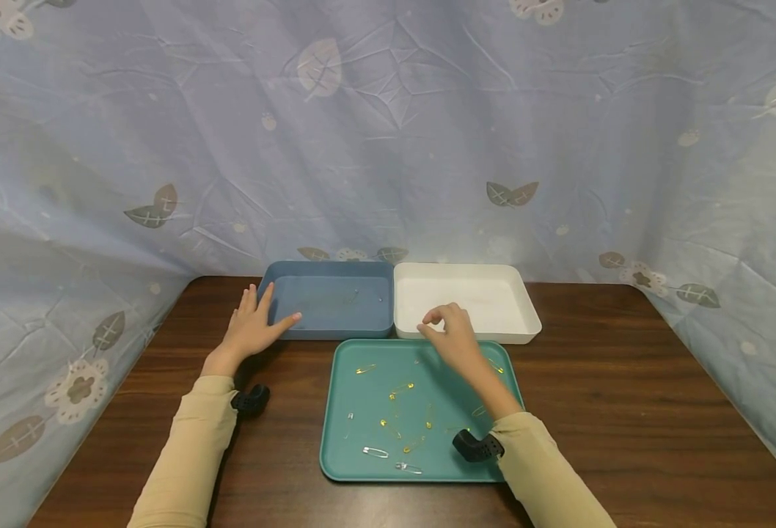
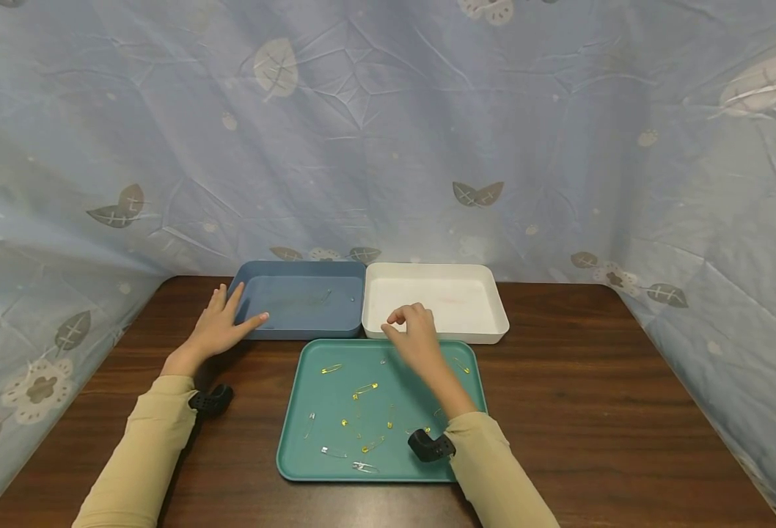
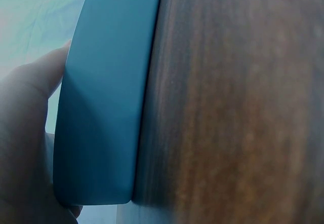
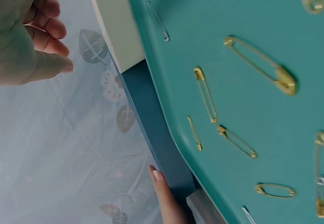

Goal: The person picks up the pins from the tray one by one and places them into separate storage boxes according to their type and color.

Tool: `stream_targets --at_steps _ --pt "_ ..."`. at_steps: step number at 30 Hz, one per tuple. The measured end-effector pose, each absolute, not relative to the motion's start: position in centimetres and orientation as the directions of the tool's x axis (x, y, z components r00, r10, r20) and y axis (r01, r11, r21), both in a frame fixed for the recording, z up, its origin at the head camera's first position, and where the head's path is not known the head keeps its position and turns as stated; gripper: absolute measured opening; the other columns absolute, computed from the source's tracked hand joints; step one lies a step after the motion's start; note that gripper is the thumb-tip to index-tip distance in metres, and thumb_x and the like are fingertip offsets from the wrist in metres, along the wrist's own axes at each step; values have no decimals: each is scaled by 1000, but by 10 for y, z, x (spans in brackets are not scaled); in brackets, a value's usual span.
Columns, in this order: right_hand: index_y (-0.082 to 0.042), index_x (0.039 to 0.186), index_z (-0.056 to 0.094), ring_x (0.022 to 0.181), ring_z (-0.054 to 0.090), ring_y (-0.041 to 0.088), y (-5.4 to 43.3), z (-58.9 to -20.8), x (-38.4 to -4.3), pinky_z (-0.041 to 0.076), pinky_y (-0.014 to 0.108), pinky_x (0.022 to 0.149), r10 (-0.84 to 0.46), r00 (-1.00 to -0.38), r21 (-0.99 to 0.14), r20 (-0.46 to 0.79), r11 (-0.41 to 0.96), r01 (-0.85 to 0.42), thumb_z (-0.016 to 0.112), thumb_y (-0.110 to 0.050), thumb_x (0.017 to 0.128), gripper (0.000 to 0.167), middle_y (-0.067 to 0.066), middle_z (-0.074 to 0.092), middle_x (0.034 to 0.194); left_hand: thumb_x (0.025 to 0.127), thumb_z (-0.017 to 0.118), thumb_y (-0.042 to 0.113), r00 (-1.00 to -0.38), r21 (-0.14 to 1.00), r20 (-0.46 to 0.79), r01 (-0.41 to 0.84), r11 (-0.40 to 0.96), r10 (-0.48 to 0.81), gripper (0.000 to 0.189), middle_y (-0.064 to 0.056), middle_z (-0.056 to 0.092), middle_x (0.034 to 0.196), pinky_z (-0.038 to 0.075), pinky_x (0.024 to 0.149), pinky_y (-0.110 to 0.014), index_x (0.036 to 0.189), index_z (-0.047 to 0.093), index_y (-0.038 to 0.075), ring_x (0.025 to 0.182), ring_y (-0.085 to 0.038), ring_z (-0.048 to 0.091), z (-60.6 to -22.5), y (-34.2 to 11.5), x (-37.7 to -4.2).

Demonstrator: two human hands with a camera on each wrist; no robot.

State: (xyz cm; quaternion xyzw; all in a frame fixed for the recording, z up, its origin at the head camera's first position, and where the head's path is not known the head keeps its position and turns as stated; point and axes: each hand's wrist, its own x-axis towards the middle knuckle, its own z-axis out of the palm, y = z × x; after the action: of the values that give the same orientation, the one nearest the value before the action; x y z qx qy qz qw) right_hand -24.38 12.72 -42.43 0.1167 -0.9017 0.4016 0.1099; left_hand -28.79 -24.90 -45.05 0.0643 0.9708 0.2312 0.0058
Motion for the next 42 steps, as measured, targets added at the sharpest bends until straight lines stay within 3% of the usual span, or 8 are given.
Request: stream_targets --at_steps 14,32,42 --pt "-6 96 68 94 52 26 134 -445 -227 46 41 82 -123 -969 -621 213 749 -231 73 -17 87 16 10 61 97 91 48 66 -992 454 15 122 882 129 100 -27 -17 159 3 112 -73 157 -3 10 147 -49 -11 -453 -251 -289" --pt "-4 103 72 102 54 29 134 -453 -225 49 45 87 -147 -981 -540 124 820 -191 73 -11 85 19 12 63 101 91 48 68 -991 450 23 129 883 133 101 -28 -16 159 4 112 -73 158 0 9 147 -51 -8 -456 -252 -291" --pt "-9 88 72 100 54 28 133 -453 -224 48 44 84 -171 -977 -484 129 849 -212 75 -11 84 6 10 65 100 91 47 68 -990 453 22 131 882 136 101 -28 -16 159 4 112 -73 157 -3 11 147 -50 -8 -456 -252 -291"
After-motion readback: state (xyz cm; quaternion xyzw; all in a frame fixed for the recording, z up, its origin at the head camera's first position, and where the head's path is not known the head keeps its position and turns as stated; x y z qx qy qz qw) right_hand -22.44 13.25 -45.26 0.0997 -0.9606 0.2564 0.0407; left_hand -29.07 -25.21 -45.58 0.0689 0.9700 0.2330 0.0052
